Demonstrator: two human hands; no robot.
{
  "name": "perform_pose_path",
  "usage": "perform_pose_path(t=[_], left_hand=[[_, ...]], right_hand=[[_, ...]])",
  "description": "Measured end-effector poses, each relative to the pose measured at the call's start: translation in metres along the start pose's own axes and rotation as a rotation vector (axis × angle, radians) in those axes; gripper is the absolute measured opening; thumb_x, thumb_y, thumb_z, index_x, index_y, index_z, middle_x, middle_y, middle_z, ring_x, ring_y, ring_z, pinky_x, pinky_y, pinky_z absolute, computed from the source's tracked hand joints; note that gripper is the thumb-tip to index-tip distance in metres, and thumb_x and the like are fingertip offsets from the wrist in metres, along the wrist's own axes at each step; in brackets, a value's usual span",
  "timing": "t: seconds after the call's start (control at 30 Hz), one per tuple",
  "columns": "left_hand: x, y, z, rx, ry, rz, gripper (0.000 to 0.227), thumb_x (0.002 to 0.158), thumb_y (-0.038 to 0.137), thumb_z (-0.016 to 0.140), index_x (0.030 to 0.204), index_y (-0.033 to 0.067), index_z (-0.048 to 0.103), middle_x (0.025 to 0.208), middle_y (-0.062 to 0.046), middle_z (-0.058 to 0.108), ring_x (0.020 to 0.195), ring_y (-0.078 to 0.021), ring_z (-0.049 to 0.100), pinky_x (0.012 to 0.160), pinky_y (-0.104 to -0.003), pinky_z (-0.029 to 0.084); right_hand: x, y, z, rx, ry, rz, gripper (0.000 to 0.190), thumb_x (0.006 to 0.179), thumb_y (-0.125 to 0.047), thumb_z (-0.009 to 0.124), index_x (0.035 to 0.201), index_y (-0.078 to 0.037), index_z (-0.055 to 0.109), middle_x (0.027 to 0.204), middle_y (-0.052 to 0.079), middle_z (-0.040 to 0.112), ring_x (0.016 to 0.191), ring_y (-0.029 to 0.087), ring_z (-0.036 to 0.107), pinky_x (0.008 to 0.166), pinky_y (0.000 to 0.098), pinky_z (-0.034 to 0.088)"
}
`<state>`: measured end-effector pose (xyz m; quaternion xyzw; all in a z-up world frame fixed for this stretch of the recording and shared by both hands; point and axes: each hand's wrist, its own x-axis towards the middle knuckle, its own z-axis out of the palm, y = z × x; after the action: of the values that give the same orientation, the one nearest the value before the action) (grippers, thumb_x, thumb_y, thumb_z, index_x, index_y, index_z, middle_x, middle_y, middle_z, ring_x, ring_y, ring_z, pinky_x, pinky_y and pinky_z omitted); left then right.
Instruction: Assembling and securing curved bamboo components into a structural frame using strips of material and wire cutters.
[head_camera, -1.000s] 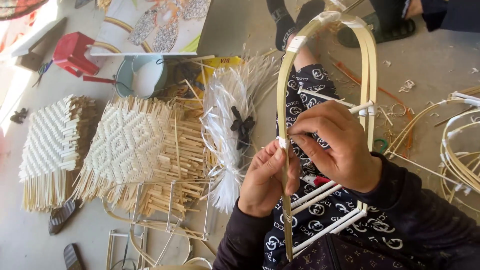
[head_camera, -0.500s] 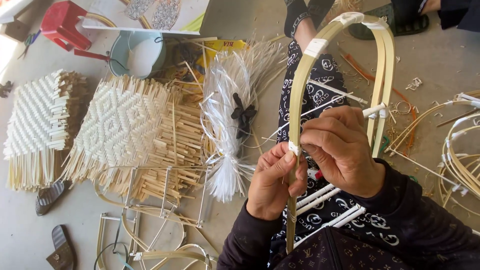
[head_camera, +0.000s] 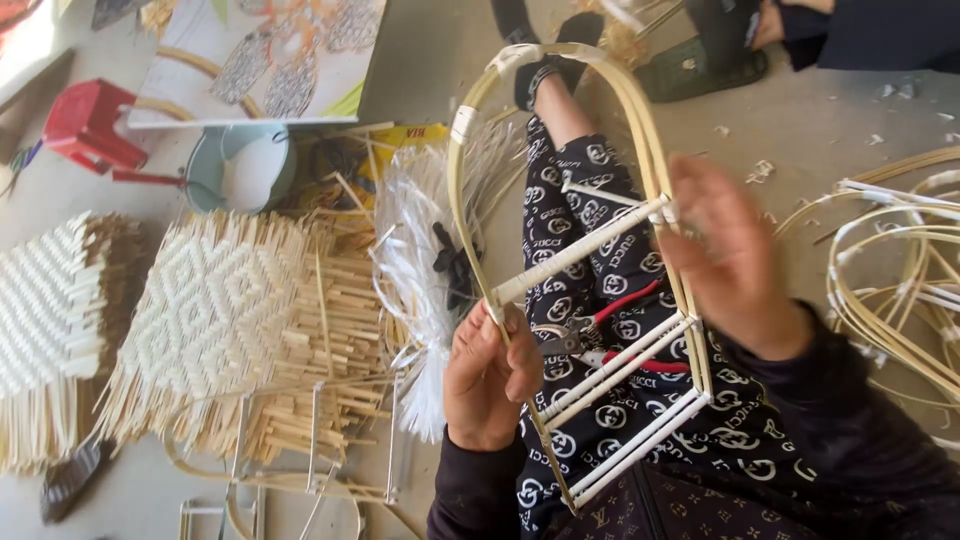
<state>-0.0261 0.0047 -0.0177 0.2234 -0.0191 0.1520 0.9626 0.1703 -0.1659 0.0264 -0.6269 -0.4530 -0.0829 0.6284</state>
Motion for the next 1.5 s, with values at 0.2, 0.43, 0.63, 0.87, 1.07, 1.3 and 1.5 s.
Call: perform_pose_path(t=[0.2, 0.43, 0.63, 0.87, 1.07, 1.3, 1.5], left_hand=[[0.009, 0.003, 0.019, 0.307, -0.117, -0.036, 0.027, 0.111, 0.024, 0.053, 0.119, -0.0008, 0.06, 0.095, -0.016, 0.068, 0.072, -0.0203, 0.064, 0.065, -0.032, 0.052], [0.065, -0.028, 0.043, 1.095, -0.122, 0.237, 0.038, 0.103, 0.007, 0.058, 0.141, -0.0008, 0.058, 0.148, -0.01, 0.053, 0.136, -0.0187, 0.053, 0.118, -0.034, 0.042], [0.088, -0.081, -0.008, 0.618, 0.0, 0.023, 0.033, 0.111, 0.013, 0.064, 0.139, -0.0023, 0.054, 0.122, -0.013, 0.059, 0.105, -0.0165, 0.056, 0.095, -0.032, 0.049], [0.099, -0.086, 0.014, 0.386, -0.14, -0.085, 0.032, 0.107, 0.021, 0.066, 0.132, 0.0035, 0.055, 0.115, -0.009, 0.069, 0.101, -0.0178, 0.07, 0.096, -0.034, 0.058], [0.102, -0.095, 0.007, 0.469, -0.09, -0.1, 0.032, 0.106, 0.021, 0.064, 0.128, -0.0027, 0.065, 0.109, -0.009, 0.072, 0.097, -0.0155, 0.07, 0.093, -0.033, 0.059], [0.101, -0.119, -0.01, 0.36, -0.136, -0.106, 0.026, 0.109, 0.017, 0.066, 0.124, -0.0053, 0.068, 0.092, -0.009, 0.072, 0.085, -0.015, 0.069, 0.082, -0.028, 0.056], [0.101, -0.128, -0.02, 0.284, -0.17, -0.087, 0.025, 0.107, 0.013, 0.066, 0.125, -0.0043, 0.068, 0.096, -0.009, 0.072, 0.082, -0.0152, 0.067, 0.075, -0.028, 0.054]], right_hand=[[-0.031, 0.029, 0.012, 0.325, -0.042, 0.412, 0.037, 0.11, -0.019, 0.047, 0.141, 0.001, 0.053, 0.09, 0.004, 0.068, 0.076, 0.009, 0.066, 0.069, 0.024, 0.056], [-0.049, 0.036, 0.035, 0.483, -0.213, 0.395, 0.027, 0.111, -0.012, 0.052, 0.135, -0.004, 0.044, 0.105, 0.004, 0.057, 0.09, 0.01, 0.06, 0.076, 0.027, 0.056], [-0.022, -0.003, -0.002, -0.191, -0.317, 0.251, 0.051, 0.093, -0.013, 0.071, 0.133, -0.001, 0.041, 0.112, 0.014, 0.064, 0.097, 0.02, 0.068, 0.081, 0.0332, 0.055], [-0.021, -0.018, -0.031, -0.281, -0.075, 0.117, 0.019, 0.103, -0.005, 0.068, 0.121, -0.004, 0.061, 0.11, 0.008, 0.066, 0.097, 0.015, 0.069, 0.08, 0.0268, 0.056], [-0.007, -0.016, -0.031, -0.506, -0.165, -0.054, 0.026, 0.096, 0.008, 0.064, 0.119, -0.005, 0.067, 0.111, 0.01, 0.063, 0.096, 0.023, 0.064, 0.08, 0.0339, 0.055], [-0.01, -0.014, -0.04, -0.593, -0.27, -0.094, 0.029, 0.09, 0.011, 0.062, 0.115, -0.003, 0.063, 0.107, 0.01, 0.064, 0.099, 0.03, 0.06, 0.085, 0.0413, 0.052], [-0.013, -0.005, -0.045, -0.595, -0.323, -0.112, 0.029, 0.088, 0.011, 0.061, 0.114, -0.001, 0.062, 0.106, 0.012, 0.064, 0.1, 0.032, 0.059, 0.087, 0.0423, 0.052]])
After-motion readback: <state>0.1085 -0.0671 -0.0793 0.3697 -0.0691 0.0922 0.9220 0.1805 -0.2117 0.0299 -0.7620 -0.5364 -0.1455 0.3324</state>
